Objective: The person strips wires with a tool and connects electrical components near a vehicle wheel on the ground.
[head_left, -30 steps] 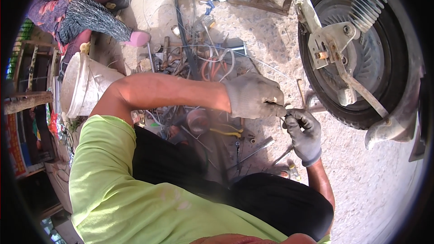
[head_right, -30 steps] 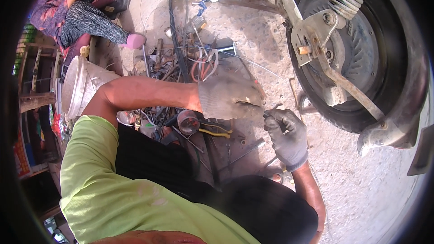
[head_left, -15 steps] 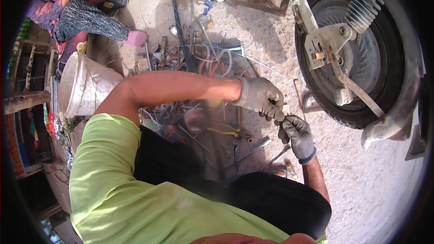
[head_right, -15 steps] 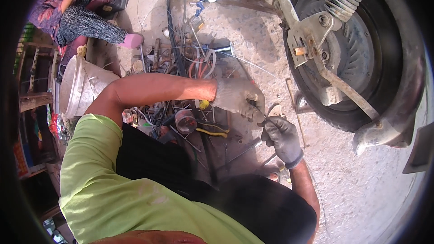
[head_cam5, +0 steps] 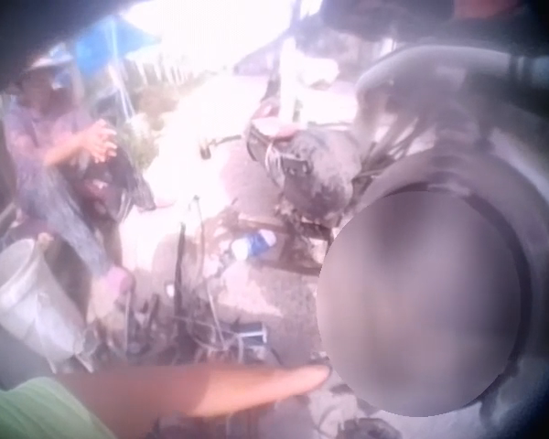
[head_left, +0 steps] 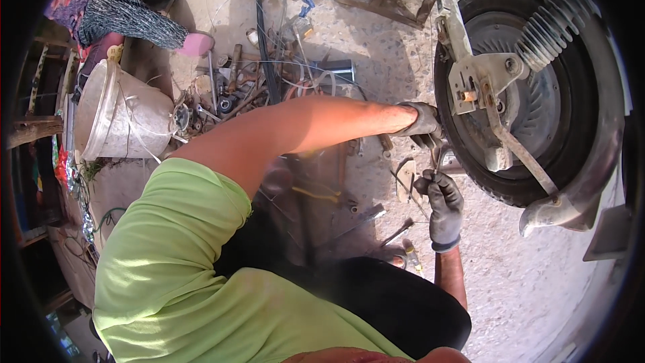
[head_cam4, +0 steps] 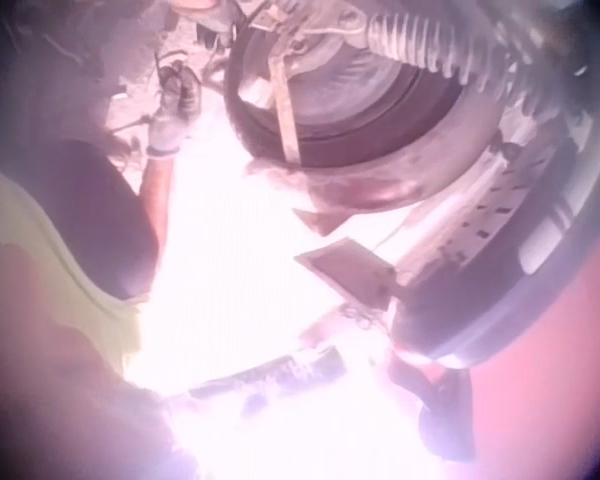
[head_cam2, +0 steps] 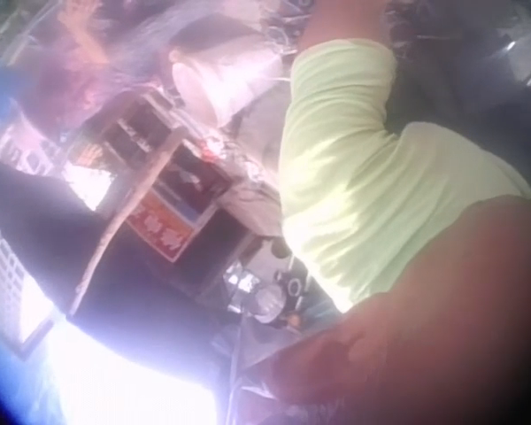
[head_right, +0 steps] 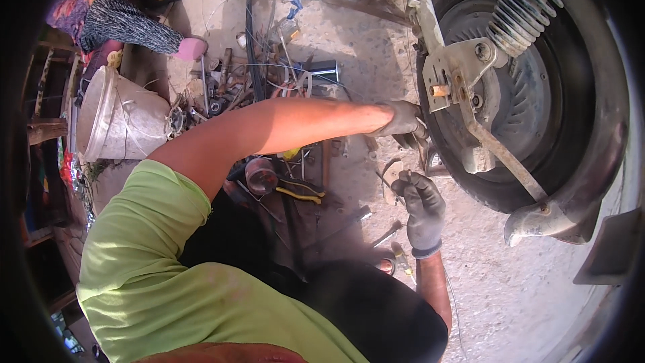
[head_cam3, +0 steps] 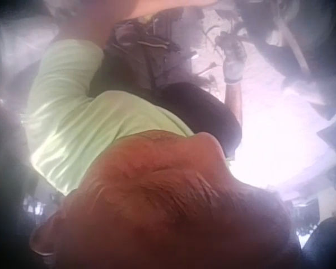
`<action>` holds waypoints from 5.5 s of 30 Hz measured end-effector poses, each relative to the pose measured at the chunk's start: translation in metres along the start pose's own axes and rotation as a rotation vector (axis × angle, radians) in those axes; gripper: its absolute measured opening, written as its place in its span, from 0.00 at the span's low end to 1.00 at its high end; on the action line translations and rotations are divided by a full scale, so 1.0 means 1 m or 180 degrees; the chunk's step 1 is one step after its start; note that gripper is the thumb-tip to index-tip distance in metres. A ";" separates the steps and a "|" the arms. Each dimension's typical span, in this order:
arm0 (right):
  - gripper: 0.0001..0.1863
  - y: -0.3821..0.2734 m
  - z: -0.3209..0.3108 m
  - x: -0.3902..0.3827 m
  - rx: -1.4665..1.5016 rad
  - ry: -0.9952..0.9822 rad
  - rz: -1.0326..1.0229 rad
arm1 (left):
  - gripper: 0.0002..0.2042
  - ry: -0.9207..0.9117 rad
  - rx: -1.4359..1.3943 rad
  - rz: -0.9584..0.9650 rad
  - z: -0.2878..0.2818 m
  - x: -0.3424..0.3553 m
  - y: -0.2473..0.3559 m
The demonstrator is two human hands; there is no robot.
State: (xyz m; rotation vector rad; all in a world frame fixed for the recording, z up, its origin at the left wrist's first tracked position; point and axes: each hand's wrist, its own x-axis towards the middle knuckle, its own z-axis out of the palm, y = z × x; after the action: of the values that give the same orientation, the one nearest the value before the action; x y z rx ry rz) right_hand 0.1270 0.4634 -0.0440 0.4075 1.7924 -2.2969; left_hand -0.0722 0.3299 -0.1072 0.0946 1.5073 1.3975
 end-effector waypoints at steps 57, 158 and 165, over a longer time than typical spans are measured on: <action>0.20 -0.012 0.027 0.003 -0.0494 -0.0693 -0.0138 | 0.11 -0.0370 0.0830 0.1089 -0.037 -0.190 0.062; 0.29 -0.027 0.035 -0.021 -0.0735 -0.1099 0.0214 | 0.11 0.1283 -0.1197 0.1250 -0.104 -0.069 0.109; 0.29 -0.016 0.038 -0.019 -0.0546 -0.0933 0.0175 | 0.10 0.1167 -0.1403 0.1322 -0.109 -0.060 0.106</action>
State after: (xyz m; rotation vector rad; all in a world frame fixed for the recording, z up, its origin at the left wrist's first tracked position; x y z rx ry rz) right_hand 0.1363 0.4307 -0.0143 0.0847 1.7849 -2.0223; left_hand -0.1784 0.2499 -0.0124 -0.1386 1.4825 2.1470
